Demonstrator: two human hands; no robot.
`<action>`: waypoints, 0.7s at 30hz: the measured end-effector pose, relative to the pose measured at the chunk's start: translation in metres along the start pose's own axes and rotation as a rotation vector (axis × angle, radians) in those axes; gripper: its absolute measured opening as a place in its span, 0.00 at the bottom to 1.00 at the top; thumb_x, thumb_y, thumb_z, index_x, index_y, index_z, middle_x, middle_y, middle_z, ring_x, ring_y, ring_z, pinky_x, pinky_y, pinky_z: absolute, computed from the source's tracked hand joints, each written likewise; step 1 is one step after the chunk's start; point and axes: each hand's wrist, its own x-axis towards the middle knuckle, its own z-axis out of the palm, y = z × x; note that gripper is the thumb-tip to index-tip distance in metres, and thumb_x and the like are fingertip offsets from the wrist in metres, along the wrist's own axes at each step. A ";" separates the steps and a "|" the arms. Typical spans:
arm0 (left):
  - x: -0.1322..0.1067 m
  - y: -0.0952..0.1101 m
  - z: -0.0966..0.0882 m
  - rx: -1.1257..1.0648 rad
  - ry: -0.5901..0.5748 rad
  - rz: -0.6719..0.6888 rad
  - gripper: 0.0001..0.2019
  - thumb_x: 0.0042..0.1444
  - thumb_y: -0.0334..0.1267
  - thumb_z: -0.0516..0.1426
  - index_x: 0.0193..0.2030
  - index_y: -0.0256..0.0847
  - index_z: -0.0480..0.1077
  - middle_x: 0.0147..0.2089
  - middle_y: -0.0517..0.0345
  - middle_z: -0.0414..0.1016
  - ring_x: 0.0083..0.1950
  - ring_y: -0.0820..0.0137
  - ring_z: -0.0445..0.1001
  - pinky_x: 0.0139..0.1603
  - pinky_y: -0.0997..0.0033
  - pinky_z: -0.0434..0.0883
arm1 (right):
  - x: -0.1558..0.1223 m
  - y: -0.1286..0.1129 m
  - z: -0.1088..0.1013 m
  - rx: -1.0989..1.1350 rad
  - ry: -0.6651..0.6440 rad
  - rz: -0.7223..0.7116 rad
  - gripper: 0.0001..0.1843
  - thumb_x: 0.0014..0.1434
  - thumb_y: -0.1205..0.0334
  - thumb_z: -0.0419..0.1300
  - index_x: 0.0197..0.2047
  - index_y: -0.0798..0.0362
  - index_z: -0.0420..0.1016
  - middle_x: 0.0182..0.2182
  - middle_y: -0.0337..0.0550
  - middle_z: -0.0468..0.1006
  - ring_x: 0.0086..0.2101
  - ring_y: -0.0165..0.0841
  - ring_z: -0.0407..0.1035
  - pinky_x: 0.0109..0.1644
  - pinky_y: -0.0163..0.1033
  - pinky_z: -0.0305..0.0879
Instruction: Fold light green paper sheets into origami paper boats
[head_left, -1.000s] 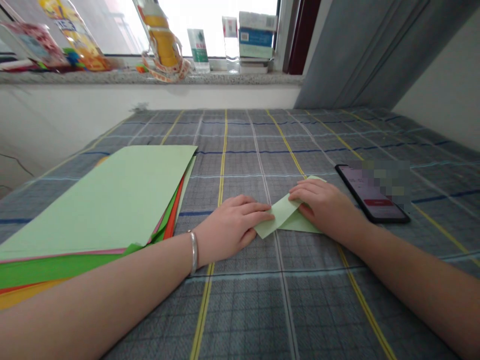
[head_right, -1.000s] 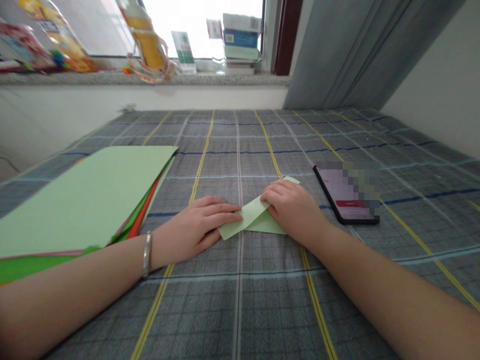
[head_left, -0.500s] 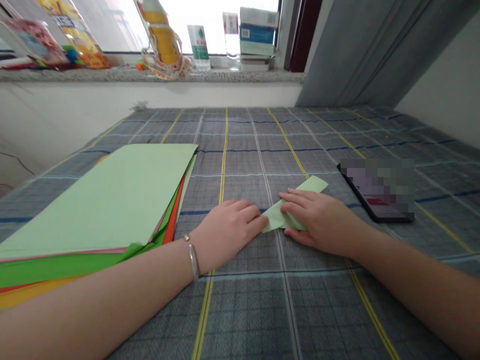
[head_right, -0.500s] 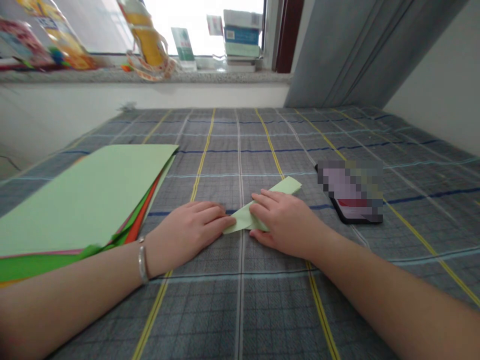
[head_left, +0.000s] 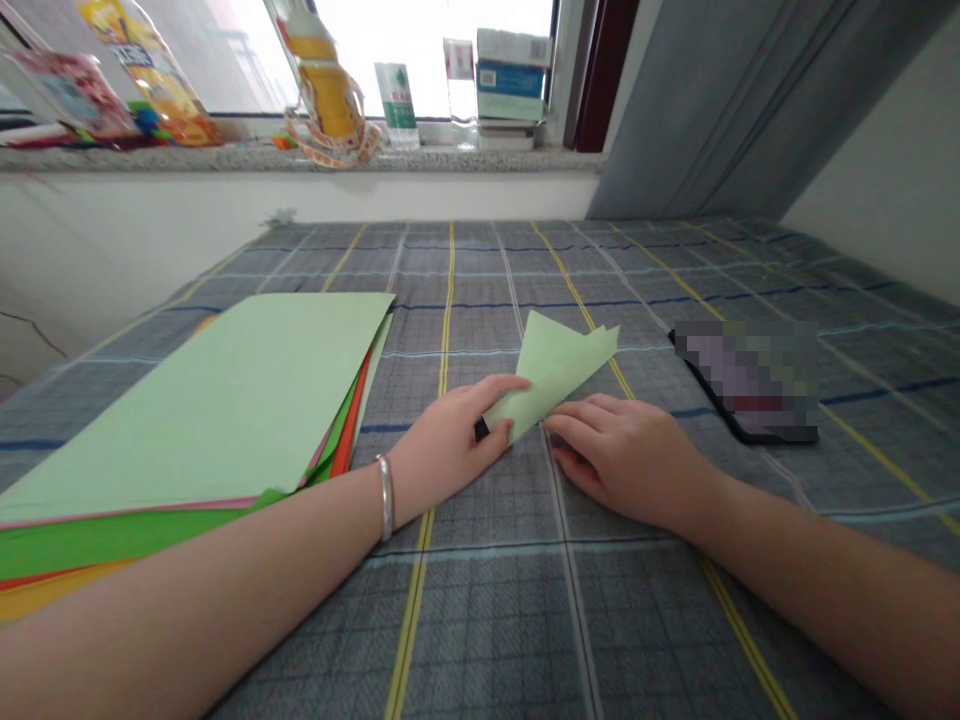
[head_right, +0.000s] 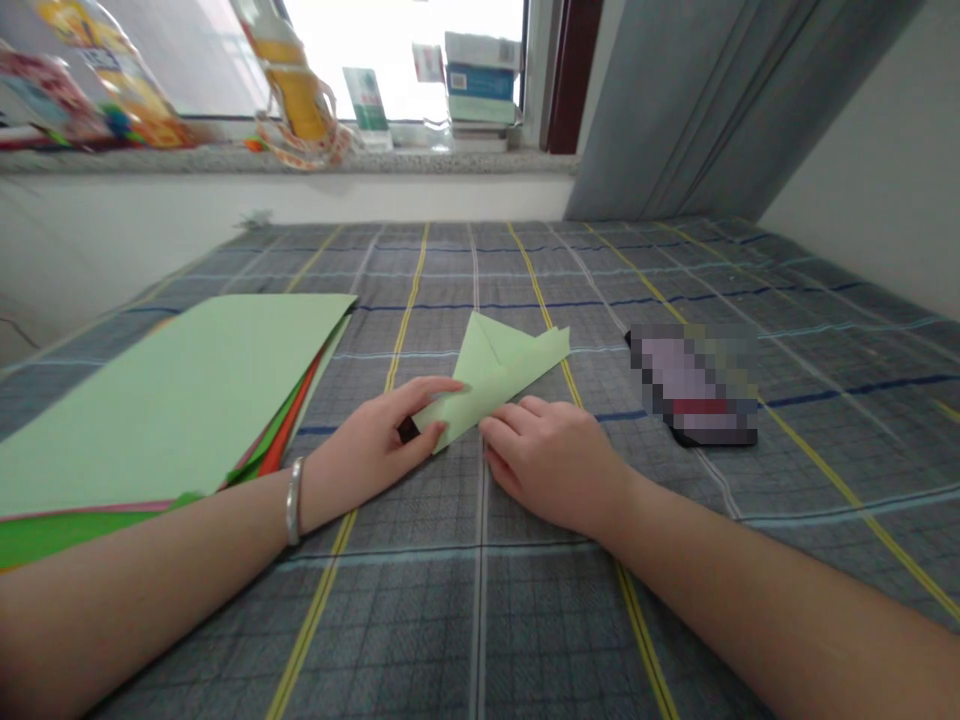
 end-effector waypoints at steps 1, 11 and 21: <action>0.001 0.000 -0.001 0.009 -0.023 0.010 0.15 0.57 0.33 0.53 0.51 0.45 0.69 0.36 0.60 0.75 0.35 0.70 0.71 0.39 0.69 0.68 | 0.002 0.002 0.002 0.038 -0.015 0.051 0.10 0.61 0.61 0.55 0.43 0.53 0.74 0.37 0.44 0.80 0.37 0.37 0.71 0.38 0.42 0.63; -0.004 0.013 -0.002 -0.232 -0.174 0.063 0.17 0.60 0.33 0.52 0.56 0.44 0.69 0.42 0.56 0.76 0.43 0.69 0.72 0.48 0.66 0.70 | 0.003 0.009 0.009 0.400 -0.004 0.158 0.33 0.51 0.50 0.65 0.57 0.51 0.64 0.50 0.46 0.75 0.48 0.40 0.69 0.52 0.46 0.64; -0.009 0.020 0.002 -0.030 -0.287 0.242 0.23 0.57 0.31 0.54 0.61 0.34 0.62 0.48 0.45 0.73 0.51 0.61 0.69 0.54 0.58 0.69 | 0.002 0.009 0.013 0.375 0.009 0.143 0.10 0.54 0.65 0.59 0.42 0.51 0.68 0.58 0.48 0.69 0.50 0.39 0.69 0.52 0.45 0.65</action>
